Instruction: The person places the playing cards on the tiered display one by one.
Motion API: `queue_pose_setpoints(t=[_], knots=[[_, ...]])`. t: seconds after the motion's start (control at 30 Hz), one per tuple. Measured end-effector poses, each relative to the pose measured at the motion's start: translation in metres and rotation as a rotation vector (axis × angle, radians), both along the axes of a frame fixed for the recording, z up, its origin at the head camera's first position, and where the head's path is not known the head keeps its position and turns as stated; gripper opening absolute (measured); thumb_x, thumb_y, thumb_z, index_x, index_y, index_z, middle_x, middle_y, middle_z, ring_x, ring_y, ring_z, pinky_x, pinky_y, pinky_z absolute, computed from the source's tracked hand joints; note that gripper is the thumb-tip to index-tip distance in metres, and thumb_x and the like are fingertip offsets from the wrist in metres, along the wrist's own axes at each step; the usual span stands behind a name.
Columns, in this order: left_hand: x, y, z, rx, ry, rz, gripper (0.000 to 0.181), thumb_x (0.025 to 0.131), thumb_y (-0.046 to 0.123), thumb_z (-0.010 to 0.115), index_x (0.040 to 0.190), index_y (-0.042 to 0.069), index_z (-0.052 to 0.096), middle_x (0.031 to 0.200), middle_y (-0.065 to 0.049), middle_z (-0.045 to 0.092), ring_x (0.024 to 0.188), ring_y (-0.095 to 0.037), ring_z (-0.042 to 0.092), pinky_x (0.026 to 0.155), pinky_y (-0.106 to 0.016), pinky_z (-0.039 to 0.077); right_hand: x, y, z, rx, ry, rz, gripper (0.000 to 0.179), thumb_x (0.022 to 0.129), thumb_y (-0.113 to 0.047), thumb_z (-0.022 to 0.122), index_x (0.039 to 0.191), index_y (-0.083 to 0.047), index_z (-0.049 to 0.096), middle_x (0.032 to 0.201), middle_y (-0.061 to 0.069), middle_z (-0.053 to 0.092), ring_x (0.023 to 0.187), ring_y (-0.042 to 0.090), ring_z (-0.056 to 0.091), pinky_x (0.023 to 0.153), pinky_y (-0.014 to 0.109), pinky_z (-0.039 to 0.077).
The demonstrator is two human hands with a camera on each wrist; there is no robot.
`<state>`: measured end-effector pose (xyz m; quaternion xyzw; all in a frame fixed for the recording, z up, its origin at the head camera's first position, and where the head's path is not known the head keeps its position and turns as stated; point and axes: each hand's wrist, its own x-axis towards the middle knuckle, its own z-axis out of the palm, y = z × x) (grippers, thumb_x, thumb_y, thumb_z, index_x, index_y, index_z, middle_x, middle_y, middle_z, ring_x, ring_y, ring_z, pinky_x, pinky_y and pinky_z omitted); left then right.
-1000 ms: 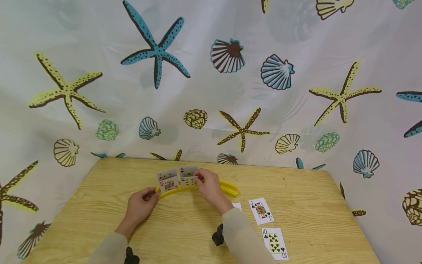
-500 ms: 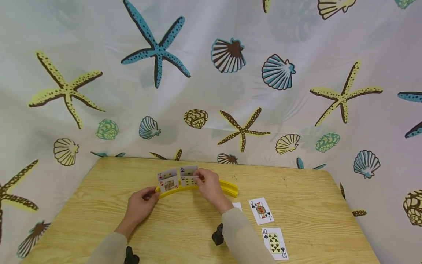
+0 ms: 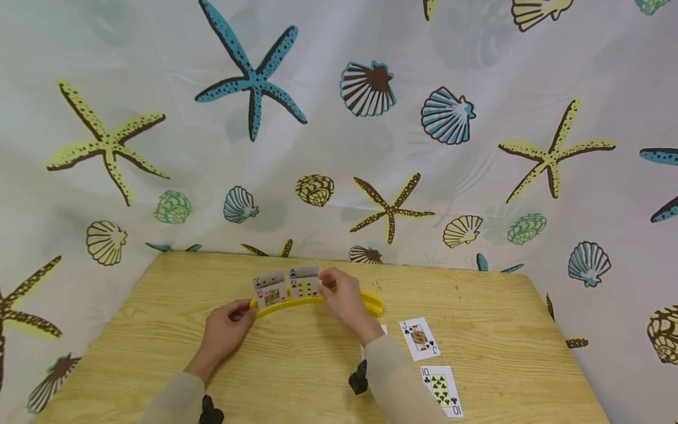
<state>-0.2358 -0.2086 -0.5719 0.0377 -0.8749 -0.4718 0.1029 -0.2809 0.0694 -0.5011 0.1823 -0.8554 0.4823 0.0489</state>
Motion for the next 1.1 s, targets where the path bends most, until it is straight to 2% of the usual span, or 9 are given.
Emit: queue_pose_setpoints(t=[0.23, 0.4, 0.57, 0.77, 0.93, 1.1], knots=[[-0.001, 0.0, 0.0, -0.011, 0.001, 0.005, 0.03, 0.101, 0.018, 0.073, 0.127, 0.003, 0.076, 0.108, -0.013, 0.079, 0.091, -0.017, 0.069, 0.078, -0.023, 0.053, 0.008, 0.023, 0.001, 0.014, -0.002, -0.014, 0.018, 0.099, -0.006, 0.074, 0.117, -0.003, 0.071, 0.11, 0.017, 0.074, 0.101, 0.03, 0.072, 0.09, 0.042, 0.061], [-0.001, 0.001, 0.0, -0.005, -0.003, 0.005, 0.03, 0.101, 0.018, 0.072, 0.127, 0.004, 0.076, 0.109, -0.013, 0.079, 0.092, -0.018, 0.07, 0.078, -0.023, 0.053, 0.019, 0.043, 0.003, 0.065, -0.024, -0.005, 0.023, 0.099, -0.008, 0.074, 0.12, 0.0, 0.07, 0.113, 0.02, 0.073, 0.103, 0.028, 0.071, 0.091, 0.042, 0.061], [-0.001, 0.001, 0.0, -0.008, 0.0, 0.006, 0.03, 0.101, 0.018, 0.072, 0.127, 0.003, 0.076, 0.109, -0.013, 0.079, 0.093, -0.02, 0.07, 0.079, -0.023, 0.053, 0.03, 0.062, 0.004, 0.12, -0.022, -0.028, 0.026, 0.097, -0.01, 0.077, 0.12, 0.001, 0.071, 0.113, 0.018, 0.073, 0.103, 0.027, 0.07, 0.092, 0.044, 0.059], [-0.001, 0.001, 0.0, -0.005, 0.0, 0.015, 0.03, 0.101, 0.018, 0.072, 0.127, 0.004, 0.076, 0.108, -0.013, 0.079, 0.092, -0.019, 0.07, 0.079, -0.023, 0.054, 0.038, 0.082, -0.003, 0.19, -0.004, -0.069, 0.022, 0.095, -0.012, 0.079, 0.114, -0.002, 0.073, 0.109, 0.013, 0.075, 0.101, 0.025, 0.07, 0.093, 0.047, 0.059], [-0.001, 0.001, 0.001, -0.006, -0.006, 0.013, 0.03, 0.101, 0.019, 0.072, 0.127, 0.004, 0.076, 0.109, -0.012, 0.079, 0.092, -0.019, 0.07, 0.079, -0.024, 0.053, 0.044, 0.094, -0.008, 0.237, -0.022, -0.085, 0.022, 0.095, -0.012, 0.079, 0.113, -0.001, 0.074, 0.112, 0.014, 0.074, 0.106, 0.032, 0.07, 0.098, 0.052, 0.056], [0.0, 0.001, 0.002, -0.009, -0.014, 0.009, 0.031, 0.102, 0.02, 0.071, 0.128, 0.004, 0.075, 0.11, -0.012, 0.079, 0.092, -0.018, 0.069, 0.079, -0.024, 0.053, 0.049, 0.103, -0.01, 0.291, -0.038, -0.063, 0.023, 0.095, -0.014, 0.079, 0.113, 0.0, 0.075, 0.117, 0.013, 0.073, 0.113, 0.036, 0.068, 0.102, 0.055, 0.053]])
